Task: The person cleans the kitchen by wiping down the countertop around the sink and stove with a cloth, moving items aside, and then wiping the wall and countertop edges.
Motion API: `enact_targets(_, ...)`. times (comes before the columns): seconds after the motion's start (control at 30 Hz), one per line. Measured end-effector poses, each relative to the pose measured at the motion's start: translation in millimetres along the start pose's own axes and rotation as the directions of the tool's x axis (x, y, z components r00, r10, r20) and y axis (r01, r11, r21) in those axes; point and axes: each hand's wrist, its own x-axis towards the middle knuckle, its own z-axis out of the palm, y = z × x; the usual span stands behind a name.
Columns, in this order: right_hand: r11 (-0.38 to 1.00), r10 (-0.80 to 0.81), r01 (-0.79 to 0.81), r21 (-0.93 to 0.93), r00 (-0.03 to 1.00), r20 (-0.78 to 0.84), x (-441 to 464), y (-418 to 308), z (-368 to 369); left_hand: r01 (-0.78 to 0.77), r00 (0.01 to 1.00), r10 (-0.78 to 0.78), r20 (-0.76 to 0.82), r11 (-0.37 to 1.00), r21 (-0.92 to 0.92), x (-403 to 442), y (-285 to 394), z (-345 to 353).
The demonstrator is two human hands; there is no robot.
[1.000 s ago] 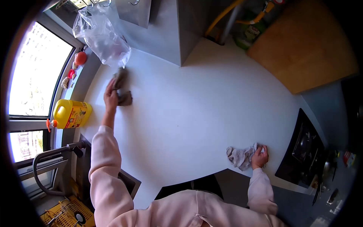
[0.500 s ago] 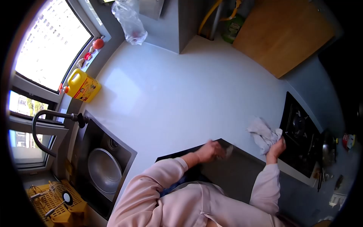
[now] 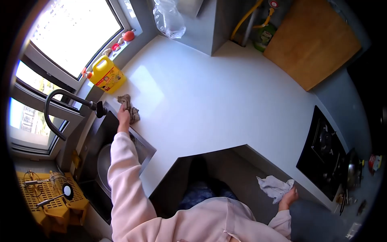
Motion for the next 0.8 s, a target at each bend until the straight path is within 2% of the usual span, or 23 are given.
enact_targets(0.03, 1.0, -0.018, 0.018, 0.021, 0.999, 0.037, -1.9, 4.5, 0.0, -0.313, 0.949, 0.309, 0.064, 0.9, 0.302, -10.6, -8.1, 15.0)
enact_targets(0.07, 0.999, -0.039, 0.036, 0.04, 0.996, 0.077, -4.0, 5.1, -1.8, -0.567, 0.808, 0.548, 0.216, 0.623, 0.539, -45.9, -0.6, 52.8)
enact_targets(0.1, 0.996, -0.053, 0.048, 0.078, 0.996, 0.074, -11.2, -3.3, 2.4, -0.665, 0.739, 0.632, 0.231, 0.631, 0.4, -80.1, -8.9, 98.6)
enact_targets(0.13, 0.996, -0.054, 0.048, 0.073, 0.996, 0.076, -13.7, -7.7, 6.9, -0.772, 0.63, 0.69, 0.358, 0.506, 0.384, -130.7, 2.6, 137.1)
enact_targets(0.17, 0.995, -0.024, 0.018, 0.101, 0.997, 0.066, -15.2, -9.9, 10.2, -0.793, 0.606, 0.659, 0.445, 0.546, 0.271, -181.3, 8.3, 170.5)
enact_targets(0.2, 0.991, 0.004, -0.011, 0.135, 0.998, 0.056, -15.9, -8.9, 10.8, -0.819, 0.554, 0.609, 0.567, 0.52, 0.243, -231.6, 11.4, 193.2)
enact_targets(0.23, 0.99, 0.009, -0.018, 0.137, 0.998, 0.068, -9.6, -1.8, 9.3, -0.851, 0.459, 0.588, 0.666, 0.506, 0.14, -274.7, 8.8, 211.4)
enact_targets(0.27, 0.989, 0.005, -0.014, 0.147, 0.998, 0.064, -10.4, -9.4, 6.3, -0.845, 0.352, 0.456, 0.817, 0.531, 0.067, -316.7, 20.9, 215.7)
enact_targets(0.3, 0.99, -0.02, 0.008, 0.138, 0.996, 0.085, -14.4, -26.4, 4.1, -0.799, 0.17, 0.462, 0.871, 0.581, -0.152, -346.1, 3.2, 224.1)
enact_targets(0.33, 0.991, -0.043, 0.03, 0.127, 0.994, 0.103, -18.1, -38.6, 2.7, -0.618, 0.065, 0.379, 0.923, 0.742, -0.261, -380.3, -9.3, 224.9)
enact_targets(0.37, 0.991, -0.048, 0.036, 0.132, 0.995, 0.09, -19.6, -45.1, 3.5, -0.512, -0.014, 0.424, 0.906, 0.775, -0.37, -405.9, -28.6, 224.8)
enact_targets(0.4, 0.985, -0.048, 0.04, 0.168, 0.998, 0.045, -20.0, -50.3, 3.9, -0.541, 0.008, 0.445, 0.896, 0.755, -0.37, -416.3, -5.4, 209.7)
enact_targets(0.47, 0.968, -0.025, 0.043, 0.247, 0.997, -0.076, -11.0, -19.2, -6.5, -0.491, 0.161, 0.643, 0.749, 0.711, -0.504, -386.3, 20.2, 198.2)
enact_targets(0.5, 0.981, -0.029, 0.044, 0.191, 0.996, -0.08, -12.6, -12.2, -15.8, -0.363, 0.36, 0.471, 0.805, 0.866, -0.344, -363.7, 16.9, 185.9)
enact_targets(0.53, 0.989, -0.036, 0.046, 0.14, 0.997, -0.072, -13.1, -11.5, -20.5, -0.296, 0.51, 0.45, 0.733, 0.892, -0.341, -331.9, 32.9, 174.6)
enact_targets(0.57, 0.99, -0.021, 0.036, 0.138, 0.994, -0.107, -15.7, -5.1, -27.1, -0.312, 0.611, 0.508, 0.607, 0.859, -0.405, -279.3, 14.8, 164.4)
enact_targets(0.63, 0.96, 0.028, -0.007, 0.282, 0.997, -0.069, -18.3, 5.8, -34.9, -0.582, 0.737, 0.582, 0.343, 0.805, -0.116, -167.7, -14.4, 129.1)
enact_targets(0.67, 0.959, 0.044, -0.016, 0.282, 0.995, -0.093, -21.2, 9.6, -41.3, -0.622, 0.775, 0.599, 0.2, 0.78, 0.074, -113.4, -27.7, 111.8)
enact_targets(0.7, 0.959, 0.07, -0.038, 0.282, 0.992, -0.105, -24.3, 13.0, -48.2, -0.48, 0.867, 0.46, 0.192, 0.874, 0.072, -100.4, -11.3, 100.7)
enact_targets(0.73, 0.957, 0.097, -0.06, 0.282, 0.988, -0.117, -26.6, 17.7, -55.1, -0.506, 0.855, 0.514, 0.071, 0.794, 0.336, -85.8, -19.3, 101.0)
enact_targets(0.8, 0.963, 0.14, -0.1, 0.249, 0.979, -0.147, -33.6, 29.5, -73.1, -0.613, 0.721, 0.644, 0.257, 0.419, 0.67, -58.0, -62.1, 126.0)
